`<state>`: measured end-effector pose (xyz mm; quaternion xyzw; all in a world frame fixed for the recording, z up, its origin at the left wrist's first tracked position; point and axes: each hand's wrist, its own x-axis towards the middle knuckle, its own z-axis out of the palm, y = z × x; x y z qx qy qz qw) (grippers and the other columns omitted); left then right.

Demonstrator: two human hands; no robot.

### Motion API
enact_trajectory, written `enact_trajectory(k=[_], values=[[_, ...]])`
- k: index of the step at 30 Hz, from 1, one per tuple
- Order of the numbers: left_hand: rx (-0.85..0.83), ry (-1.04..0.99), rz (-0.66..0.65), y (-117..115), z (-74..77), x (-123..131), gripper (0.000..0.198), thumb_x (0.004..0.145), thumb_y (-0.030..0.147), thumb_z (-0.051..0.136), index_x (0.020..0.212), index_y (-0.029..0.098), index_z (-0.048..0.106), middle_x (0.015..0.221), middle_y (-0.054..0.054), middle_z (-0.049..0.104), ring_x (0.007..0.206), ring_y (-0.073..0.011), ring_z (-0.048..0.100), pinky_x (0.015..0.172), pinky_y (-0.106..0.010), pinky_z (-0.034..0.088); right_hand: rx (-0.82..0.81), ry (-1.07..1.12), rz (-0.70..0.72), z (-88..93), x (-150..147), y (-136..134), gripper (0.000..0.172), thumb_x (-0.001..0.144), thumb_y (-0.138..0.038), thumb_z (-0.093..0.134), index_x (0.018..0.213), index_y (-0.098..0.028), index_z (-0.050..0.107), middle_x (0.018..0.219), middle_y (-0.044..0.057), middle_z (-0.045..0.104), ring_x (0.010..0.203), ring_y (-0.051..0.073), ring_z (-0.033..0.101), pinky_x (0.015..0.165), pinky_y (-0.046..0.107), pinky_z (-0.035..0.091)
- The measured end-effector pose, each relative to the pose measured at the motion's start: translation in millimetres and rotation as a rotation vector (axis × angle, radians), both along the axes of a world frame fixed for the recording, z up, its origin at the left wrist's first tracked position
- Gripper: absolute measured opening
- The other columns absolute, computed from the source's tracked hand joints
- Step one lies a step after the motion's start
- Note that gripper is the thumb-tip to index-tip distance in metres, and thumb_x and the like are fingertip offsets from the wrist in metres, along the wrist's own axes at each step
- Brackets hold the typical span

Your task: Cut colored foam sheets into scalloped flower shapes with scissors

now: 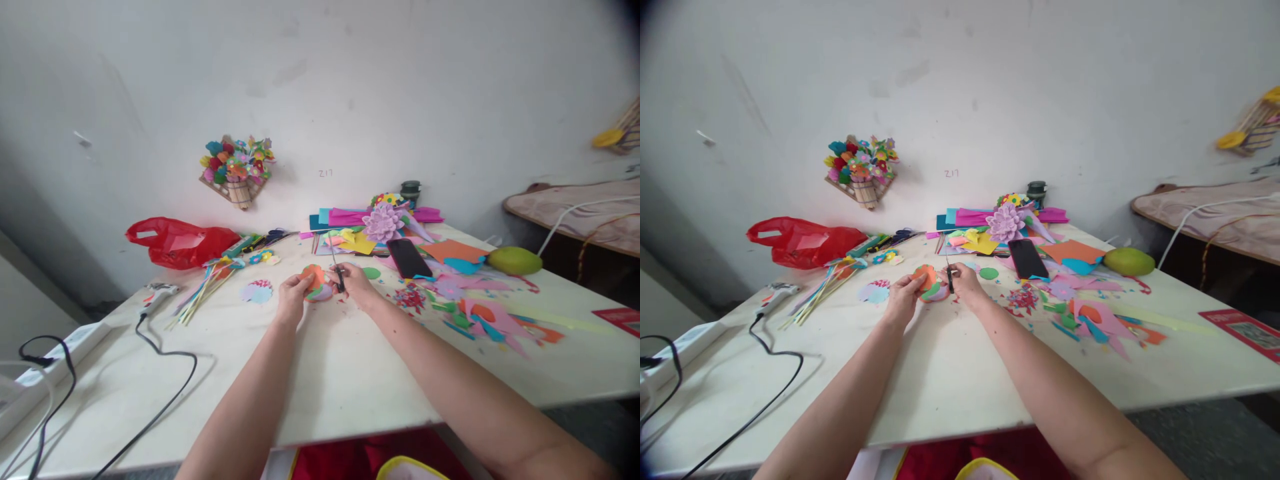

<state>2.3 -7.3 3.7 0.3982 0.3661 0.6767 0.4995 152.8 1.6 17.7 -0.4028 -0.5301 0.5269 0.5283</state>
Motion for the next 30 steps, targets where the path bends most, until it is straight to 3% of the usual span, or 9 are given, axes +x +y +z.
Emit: enact_trajectory(k=[7, 15, 19, 30], values=[[0.02, 0.045, -0.051, 0.2, -2.3, -4.1, 0.032, 0.052, 0.028, 0.083, 0.048, 0.015, 0.054, 0.047, 0.002, 0.052, 0.046, -0.0077, 0.046, 0.047, -0.022, 0.032, -0.015, 0.033, -0.019, 5.4, 9.4, 4.0, 0.031, 0.066, -0.028, 0.073, 0.088, -0.016, 0.055, 0.061, 0.001, 0.064, 0.043, 0.009, 0.054, 0.031, 0.016, 0.027], [-0.001, -0.041, -0.01, -1.5, 1.8, -2.9, 0.033, 0.047, 0.026, 0.083, 0.048, 0.015, 0.052, 0.048, 0.002, 0.053, 0.046, -0.0079, 0.048, 0.049, -0.022, 0.035, 0.008, -0.081, 0.271, 5.2, 7.2, -8.4, 0.04, 0.071, -0.054, 0.066, 0.075, -0.016, 0.053, 0.057, -0.002, 0.059, 0.041, 0.008, 0.052, 0.032, 0.017, 0.03], [0.003, -0.074, 0.016, -1.1, 2.7, -2.9, 0.03, 0.047, 0.026, 0.083, 0.05, 0.015, 0.055, 0.049, 0.002, 0.055, 0.047, -0.0086, 0.05, 0.05, -0.023, 0.038, 0.024, -0.128, 0.353, 3.2, 4.1, -11.9, 0.046, 0.073, -0.061, 0.062, 0.078, -0.016, 0.054, 0.061, 0.0, 0.061, 0.044, 0.008, 0.055, 0.032, 0.016, 0.031], [0.006, -0.118, 0.057, -2.2, 4.3, -1.0, 0.032, 0.047, 0.023, 0.082, 0.049, 0.016, 0.05, 0.051, 0.002, 0.053, 0.051, -0.0094, 0.052, 0.05, -0.023, 0.039, 0.012, -0.155, 0.37, -4.7, -5.0, -14.3, 0.044, 0.076, -0.06, 0.06, 0.077, -0.016, 0.051, 0.061, -0.002, 0.058, 0.043, 0.008, 0.054, 0.03, 0.015, 0.03]])
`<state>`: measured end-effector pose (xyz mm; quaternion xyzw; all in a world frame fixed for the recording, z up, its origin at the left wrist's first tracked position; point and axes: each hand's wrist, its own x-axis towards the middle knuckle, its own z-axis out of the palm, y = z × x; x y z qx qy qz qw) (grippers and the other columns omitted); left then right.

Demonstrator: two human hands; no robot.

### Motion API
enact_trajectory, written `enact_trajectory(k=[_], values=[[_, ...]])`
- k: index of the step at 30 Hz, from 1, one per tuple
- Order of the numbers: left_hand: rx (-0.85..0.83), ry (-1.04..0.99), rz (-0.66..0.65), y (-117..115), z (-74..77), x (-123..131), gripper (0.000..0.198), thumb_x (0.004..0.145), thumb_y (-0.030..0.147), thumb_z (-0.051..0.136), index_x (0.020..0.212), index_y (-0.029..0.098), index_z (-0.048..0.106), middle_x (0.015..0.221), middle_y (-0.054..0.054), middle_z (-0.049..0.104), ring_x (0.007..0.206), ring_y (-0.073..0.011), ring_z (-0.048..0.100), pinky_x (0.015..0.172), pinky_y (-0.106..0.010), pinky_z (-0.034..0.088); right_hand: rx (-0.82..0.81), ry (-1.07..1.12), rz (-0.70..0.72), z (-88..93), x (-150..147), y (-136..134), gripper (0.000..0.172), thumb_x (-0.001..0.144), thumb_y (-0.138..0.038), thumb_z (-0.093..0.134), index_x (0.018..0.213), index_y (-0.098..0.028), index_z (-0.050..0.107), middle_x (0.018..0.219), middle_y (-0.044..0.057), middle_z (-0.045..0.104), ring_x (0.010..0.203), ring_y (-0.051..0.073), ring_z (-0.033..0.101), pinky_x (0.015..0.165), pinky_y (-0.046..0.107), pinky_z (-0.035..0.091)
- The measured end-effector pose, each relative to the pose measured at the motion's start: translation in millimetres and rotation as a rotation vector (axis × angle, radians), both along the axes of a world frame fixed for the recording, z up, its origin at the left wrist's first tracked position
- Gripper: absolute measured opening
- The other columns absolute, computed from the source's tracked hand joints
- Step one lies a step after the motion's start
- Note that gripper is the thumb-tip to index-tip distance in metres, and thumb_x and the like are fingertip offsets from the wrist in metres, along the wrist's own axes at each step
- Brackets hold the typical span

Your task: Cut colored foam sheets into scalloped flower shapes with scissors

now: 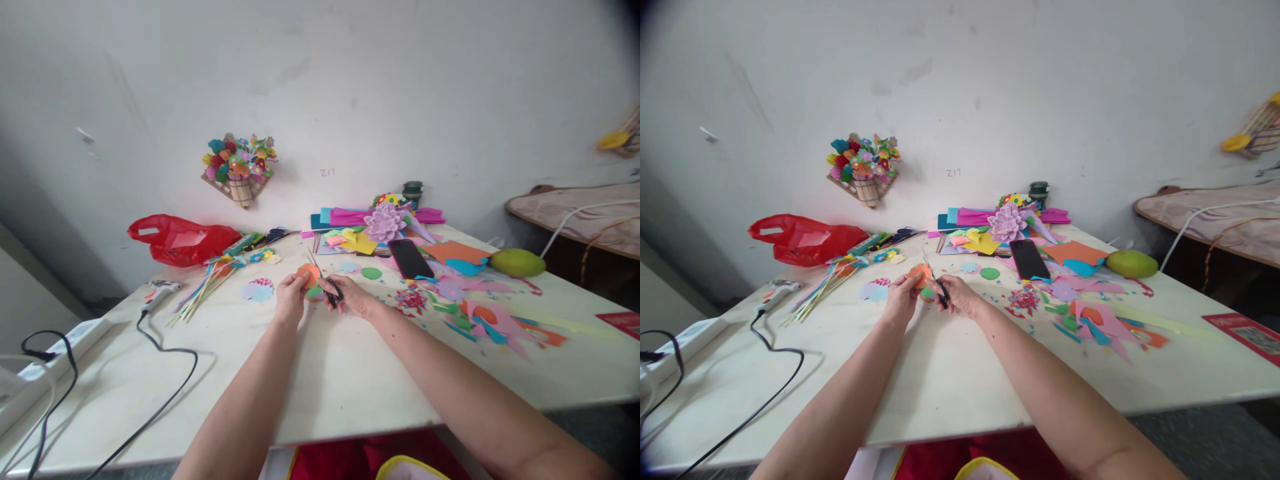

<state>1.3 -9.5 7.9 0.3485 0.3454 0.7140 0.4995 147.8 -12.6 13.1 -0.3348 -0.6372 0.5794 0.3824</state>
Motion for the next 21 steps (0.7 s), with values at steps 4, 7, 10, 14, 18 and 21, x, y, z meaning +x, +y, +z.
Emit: enact_trajectory(k=[4, 7, 10, 14, 18, 21], values=[[-0.007, -0.013, 0.003, 0.0, 0.2, 0.7, 0.031, 0.047, 0.023, 0.082, 0.051, 0.015, 0.052, 0.053, 0.001, 0.057, 0.052, -0.0103, 0.054, 0.053, -0.023, 0.041, 0.008, 0.004, -0.006, -1.5, -1.5, 0.4, 0.044, 0.076, -0.059, 0.06, 0.078, -0.016, 0.051, 0.061, -0.002, 0.057, 0.043, 0.008, 0.054, 0.03, 0.015, 0.03], [-0.011, -0.009, 0.006, 0.0, 0.1, 1.1, 0.029, 0.048, 0.023, 0.081, 0.053, 0.015, 0.053, 0.054, 0.0, 0.058, 0.052, -0.0105, 0.055, 0.054, -0.024, 0.043, 0.004, 0.008, -0.012, -1.9, -2.2, 0.5, 0.044, 0.075, -0.06, 0.061, 0.078, -0.017, 0.05, 0.06, -0.002, 0.057, 0.043, 0.008, 0.054, 0.03, 0.015, 0.03], [-0.014, -0.013, 0.012, 0.3, -0.5, 1.4, 0.03, 0.048, 0.024, 0.081, 0.053, 0.015, 0.053, 0.053, 0.001, 0.056, 0.051, -0.0093, 0.054, 0.054, -0.022, 0.042, 0.006, 0.01, -0.013, -2.2, -2.7, 0.7, 0.045, 0.074, -0.06, 0.062, 0.076, -0.017, 0.05, 0.059, -0.002, 0.057, 0.042, 0.007, 0.053, 0.03, 0.015, 0.03], [-0.018, -0.032, 0.035, 1.1, -1.9, 1.6, 0.03, 0.047, 0.023, 0.082, 0.053, 0.015, 0.053, 0.053, 0.003, 0.056, 0.051, -0.0086, 0.053, 0.053, -0.022, 0.042, 0.005, -0.008, -0.028, -2.6, -3.0, 0.9, 0.045, 0.073, -0.06, 0.062, 0.075, -0.017, 0.049, 0.058, -0.003, 0.057, 0.041, 0.007, 0.052, 0.03, 0.016, 0.029], [-0.02, -0.036, 0.038, 1.5, -2.5, 1.8, 0.031, 0.047, 0.023, 0.082, 0.051, 0.015, 0.052, 0.052, 0.003, 0.054, 0.05, -0.0082, 0.052, 0.053, -0.022, 0.041, 0.029, -0.024, -0.034, -2.5, -3.1, 0.8, 0.044, 0.074, -0.06, 0.062, 0.074, -0.017, 0.049, 0.058, -0.003, 0.056, 0.042, 0.007, 0.052, 0.031, 0.016, 0.03], [-0.02, -0.045, 0.031, 1.9, -2.7, 1.7, 0.032, 0.047, 0.022, 0.082, 0.051, 0.015, 0.051, 0.052, 0.004, 0.054, 0.05, -0.0081, 0.052, 0.054, -0.022, 0.041, 0.029, -0.027, -0.036, -3.1, -3.3, 1.1, 0.044, 0.074, -0.059, 0.062, 0.075, -0.017, 0.049, 0.057, -0.003, 0.055, 0.041, 0.007, 0.051, 0.031, 0.016, 0.029]])
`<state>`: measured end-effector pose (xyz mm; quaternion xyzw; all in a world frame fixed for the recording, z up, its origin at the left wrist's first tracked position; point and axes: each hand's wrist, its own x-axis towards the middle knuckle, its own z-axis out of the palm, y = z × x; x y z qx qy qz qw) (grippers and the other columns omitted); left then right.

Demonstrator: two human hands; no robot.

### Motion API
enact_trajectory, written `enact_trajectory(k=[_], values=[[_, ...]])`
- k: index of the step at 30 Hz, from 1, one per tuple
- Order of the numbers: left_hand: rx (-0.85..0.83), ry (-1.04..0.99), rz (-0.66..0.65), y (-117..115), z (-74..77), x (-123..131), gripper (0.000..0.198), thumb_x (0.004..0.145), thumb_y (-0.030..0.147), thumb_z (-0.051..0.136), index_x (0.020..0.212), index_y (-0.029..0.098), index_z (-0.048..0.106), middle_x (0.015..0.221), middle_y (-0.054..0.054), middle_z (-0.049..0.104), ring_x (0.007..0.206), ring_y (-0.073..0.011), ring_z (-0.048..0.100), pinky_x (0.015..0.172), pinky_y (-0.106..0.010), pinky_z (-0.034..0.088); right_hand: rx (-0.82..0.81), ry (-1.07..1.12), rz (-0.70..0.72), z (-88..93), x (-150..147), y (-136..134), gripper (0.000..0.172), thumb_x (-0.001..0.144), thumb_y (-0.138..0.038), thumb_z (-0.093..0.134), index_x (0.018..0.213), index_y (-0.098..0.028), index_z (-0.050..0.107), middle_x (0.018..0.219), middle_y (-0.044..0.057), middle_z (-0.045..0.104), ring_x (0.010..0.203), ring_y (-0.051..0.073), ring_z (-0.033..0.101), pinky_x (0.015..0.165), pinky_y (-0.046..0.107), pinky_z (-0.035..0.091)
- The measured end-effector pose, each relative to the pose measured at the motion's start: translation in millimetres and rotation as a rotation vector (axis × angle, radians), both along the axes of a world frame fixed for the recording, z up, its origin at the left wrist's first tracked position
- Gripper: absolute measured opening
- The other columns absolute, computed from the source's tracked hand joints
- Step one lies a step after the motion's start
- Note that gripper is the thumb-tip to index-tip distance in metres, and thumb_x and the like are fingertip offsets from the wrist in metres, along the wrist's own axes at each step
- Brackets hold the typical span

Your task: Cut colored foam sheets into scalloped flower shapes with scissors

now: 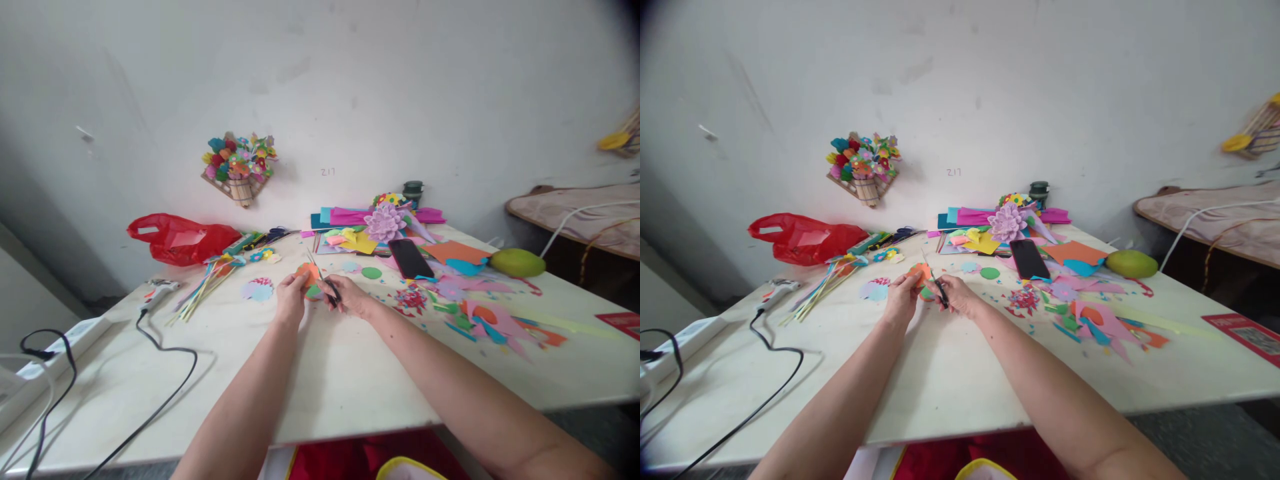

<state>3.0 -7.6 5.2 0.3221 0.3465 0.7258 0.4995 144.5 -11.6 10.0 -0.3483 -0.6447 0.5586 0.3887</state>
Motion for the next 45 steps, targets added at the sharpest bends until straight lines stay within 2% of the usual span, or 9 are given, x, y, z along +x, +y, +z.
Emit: enact_trajectory(k=[27, 45], values=[[-0.009, -0.013, 0.012, 0.3, 1.0, -0.3, 0.033, 0.046, 0.022, 0.083, 0.052, 0.015, 0.051, 0.051, 0.004, 0.054, 0.05, -0.0074, 0.051, 0.055, -0.022, 0.039, 0.003, -0.002, 0.007, -9.6, -1.6, 6.5, 0.039, 0.076, -0.055, 0.061, 0.08, -0.018, 0.051, 0.058, -0.004, 0.054, 0.04, 0.007, 0.05, 0.029, 0.016, 0.027], [-0.005, -0.021, 0.022, 2.0, -1.7, -0.6, 0.03, 0.046, 0.023, 0.082, 0.052, 0.015, 0.053, 0.052, 0.004, 0.053, 0.051, -0.0074, 0.05, 0.054, -0.021, 0.038, -0.008, -0.063, -0.031, -3.0, -4.4, 1.1, 0.035, 0.078, -0.051, 0.06, 0.082, -0.018, 0.049, 0.056, -0.006, 0.05, 0.038, 0.006, 0.046, 0.028, 0.016, 0.024]])
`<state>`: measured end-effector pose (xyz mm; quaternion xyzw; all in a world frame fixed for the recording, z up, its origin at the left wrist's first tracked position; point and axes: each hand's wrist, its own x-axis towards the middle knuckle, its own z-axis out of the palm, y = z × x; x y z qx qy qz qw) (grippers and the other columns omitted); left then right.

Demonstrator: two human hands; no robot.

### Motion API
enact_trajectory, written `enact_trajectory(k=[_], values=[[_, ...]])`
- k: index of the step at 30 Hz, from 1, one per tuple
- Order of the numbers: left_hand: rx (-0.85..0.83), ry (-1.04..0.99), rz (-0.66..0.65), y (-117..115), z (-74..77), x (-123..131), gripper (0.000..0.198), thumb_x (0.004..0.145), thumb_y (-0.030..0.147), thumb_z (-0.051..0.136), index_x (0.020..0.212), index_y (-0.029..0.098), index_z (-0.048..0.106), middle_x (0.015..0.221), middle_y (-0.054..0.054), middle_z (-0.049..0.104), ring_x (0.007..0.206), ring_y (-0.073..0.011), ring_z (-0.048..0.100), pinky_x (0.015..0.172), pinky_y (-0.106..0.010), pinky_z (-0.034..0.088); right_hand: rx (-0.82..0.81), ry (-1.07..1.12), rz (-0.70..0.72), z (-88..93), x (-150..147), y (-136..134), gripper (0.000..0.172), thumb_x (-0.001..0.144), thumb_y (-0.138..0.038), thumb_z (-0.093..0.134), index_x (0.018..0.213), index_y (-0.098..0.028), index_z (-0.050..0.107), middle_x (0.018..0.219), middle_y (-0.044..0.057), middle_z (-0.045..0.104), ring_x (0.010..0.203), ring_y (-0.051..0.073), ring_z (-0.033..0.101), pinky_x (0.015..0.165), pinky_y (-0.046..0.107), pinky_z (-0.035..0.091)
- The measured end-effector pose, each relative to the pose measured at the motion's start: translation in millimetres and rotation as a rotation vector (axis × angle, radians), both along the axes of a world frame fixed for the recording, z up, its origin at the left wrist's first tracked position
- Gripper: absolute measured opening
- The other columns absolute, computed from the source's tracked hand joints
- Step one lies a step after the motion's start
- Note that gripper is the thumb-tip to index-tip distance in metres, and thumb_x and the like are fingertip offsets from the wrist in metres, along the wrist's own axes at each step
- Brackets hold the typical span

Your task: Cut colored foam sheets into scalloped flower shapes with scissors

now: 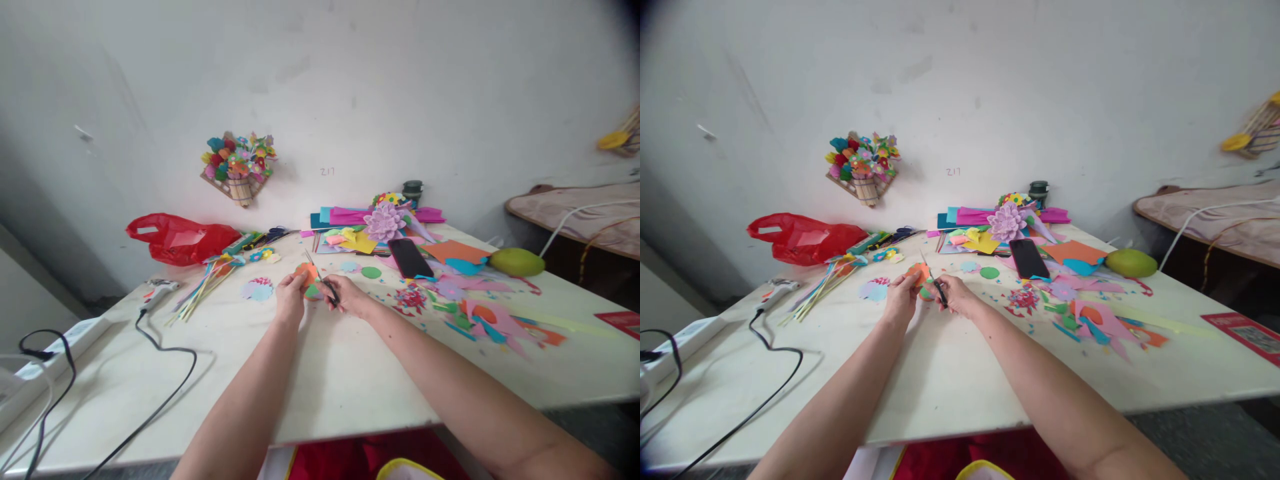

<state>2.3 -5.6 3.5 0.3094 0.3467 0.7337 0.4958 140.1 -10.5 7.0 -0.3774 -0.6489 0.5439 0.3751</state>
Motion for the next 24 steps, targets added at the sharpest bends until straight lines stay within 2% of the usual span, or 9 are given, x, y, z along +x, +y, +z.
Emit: enact_trajectory(k=[6, 11, 16, 19, 24], values=[[0.008, 0.023, -0.002, 0.7, 0.0, -2.0, 0.03, 0.047, 0.024, 0.082, 0.052, 0.015, 0.053, 0.053, 0.003, 0.055, 0.051, -0.0082, 0.051, 0.055, -0.022, 0.039, -0.013, -0.003, -0.05, 4.6, -0.8, -2.7, 0.032, 0.077, -0.048, 0.062, 0.078, -0.018, 0.049, 0.053, -0.006, 0.049, 0.036, 0.006, 0.045, 0.027, 0.016, 0.022], [0.017, 0.074, -0.046, 1.9, 0.1, -6.6, 0.035, 0.047, 0.025, 0.083, 0.048, 0.016, 0.05, 0.049, 0.003, 0.054, 0.049, -0.0085, 0.051, 0.053, -0.023, 0.04, -0.003, 0.069, -0.105, 6.8, 8.0, 5.5, 0.034, 0.073, -0.047, 0.068, 0.077, -0.017, 0.051, 0.053, -0.006, 0.052, 0.036, 0.006, 0.046, 0.029, 0.016, 0.023], [0.0, 0.151, -0.188, -2.4, 1.3, -7.2, 0.032, 0.045, 0.025, 0.085, 0.046, 0.015, 0.055, 0.047, 0.002, 0.055, 0.046, -0.0085, 0.049, 0.05, -0.023, 0.038, -0.013, 0.126, -0.199, 9.5, 21.6, 15.9, 0.04, 0.062, -0.039, 0.077, 0.085, -0.016, 0.054, 0.056, -0.003, 0.059, 0.041, 0.008, 0.05, 0.033, 0.017, 0.028], [-0.032, 0.234, -0.31, -6.2, 1.8, -6.6, 0.029, 0.046, 0.025, 0.086, 0.047, 0.014, 0.059, 0.047, -0.001, 0.057, 0.045, -0.0082, 0.049, 0.048, -0.022, 0.036, 0.003, 0.175, -0.226, 11.8, 26.5, 18.3, 0.04, 0.06, -0.034, 0.077, 0.088, -0.016, 0.055, 0.059, -0.002, 0.06, 0.047, 0.01, 0.054, 0.036, 0.017, 0.029], [-0.084, 0.366, -0.49, -10.1, 0.9, -6.7, 0.024, 0.048, 0.027, 0.085, 0.058, 0.012, 0.07, 0.058, -0.008, 0.067, 0.051, -0.014, 0.058, 0.053, -0.025, 0.04, 0.004, 0.18, -0.143, 14.8, 28.1, 16.1, 0.035, 0.059, -0.023, 0.075, 0.088, -0.017, 0.057, 0.056, -0.005, 0.057, 0.048, 0.01, 0.054, 0.042, 0.019, 0.033]])
